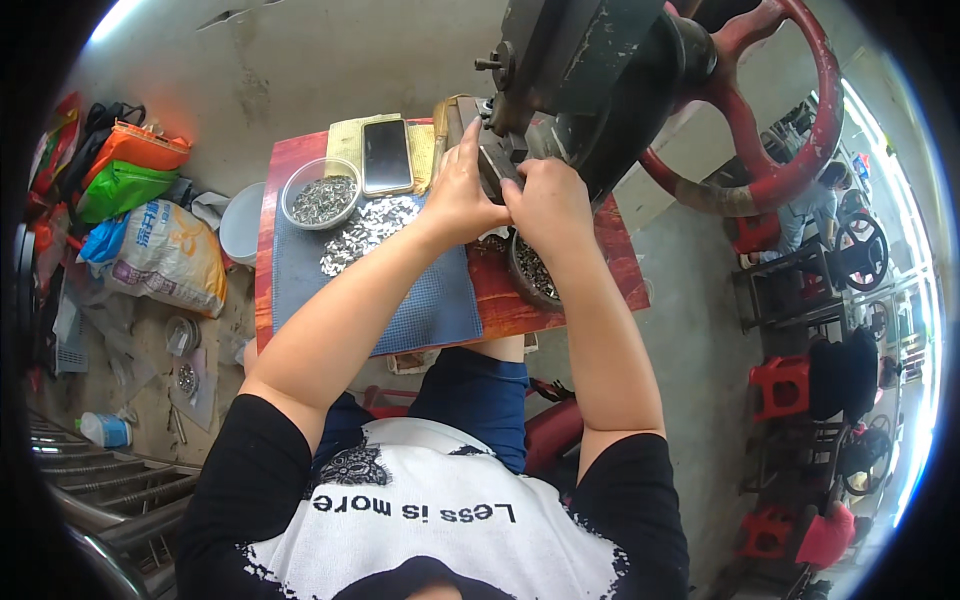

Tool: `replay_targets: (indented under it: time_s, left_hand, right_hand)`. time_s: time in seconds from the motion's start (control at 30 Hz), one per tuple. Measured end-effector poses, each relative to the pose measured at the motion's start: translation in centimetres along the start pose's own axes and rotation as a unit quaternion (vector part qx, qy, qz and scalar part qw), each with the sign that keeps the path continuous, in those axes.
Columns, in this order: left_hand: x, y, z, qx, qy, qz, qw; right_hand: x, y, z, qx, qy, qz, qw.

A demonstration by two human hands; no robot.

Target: Manually placing small metal components into a jig and using a manual press to assemble them.

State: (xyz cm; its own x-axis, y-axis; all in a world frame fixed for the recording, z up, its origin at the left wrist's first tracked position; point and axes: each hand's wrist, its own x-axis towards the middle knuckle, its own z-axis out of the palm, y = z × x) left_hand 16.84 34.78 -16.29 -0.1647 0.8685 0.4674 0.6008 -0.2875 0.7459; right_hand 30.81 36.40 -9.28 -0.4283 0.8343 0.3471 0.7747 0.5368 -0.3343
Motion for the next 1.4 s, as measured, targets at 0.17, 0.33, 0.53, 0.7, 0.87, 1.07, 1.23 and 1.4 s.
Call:
replay_targets:
  time_s: [0.17,0.33,0.53,0.7,0.87,1.07,1.23,1.4]
  left_hand:
    - [-0.7,-0.4,0.1,0.055,0.054,0.051,0.996]
    - [-0.7,-0.3,0.2,0.052,0.017,0.033,0.998]
    - [-0.9,0.2,-0.3,0.036,0.021,0.036,0.999]
    - [-0.9,0.7,-0.1,0.001,0.01,0.009,1.0]
    - [-0.9,0.8,0.3,0.016,0.023,-0.003,1.0]
    - [1.8,-1.2,0.0,0.024,-0.019,-0.035,0.999]
    - [5.5,-3.6,-0.1,0.025,-0.05,-0.033,0.998]
    - [6.3,-4.3,0.5,-0.017,-0.064,-0.025,0.997]
  right_hand:
    - [0.1,1.3,-0.2,0.048,0.048,-0.014,0.998]
    - [2.0,5.9,3.2,0.117,0.044,0.026,0.992]
    - [1.8,5.3,2.5,0.096,0.078,0.084,0.989]
    - [-1.5,13.1,-6.8,-0.063,0.638,0.069,0.764]
    - [-0.2,18.6,-9.5,0.005,0.549,0.093,0.831]
    - [0.1,18.4,-17.9,-0.096,0.432,0.076,0.894]
    - [5.1,15.2,-26.1,0.062,0.336,0.115,0.933]
    - [5.7,15.2,-27.3,0.126,0.333,0.131,0.925]
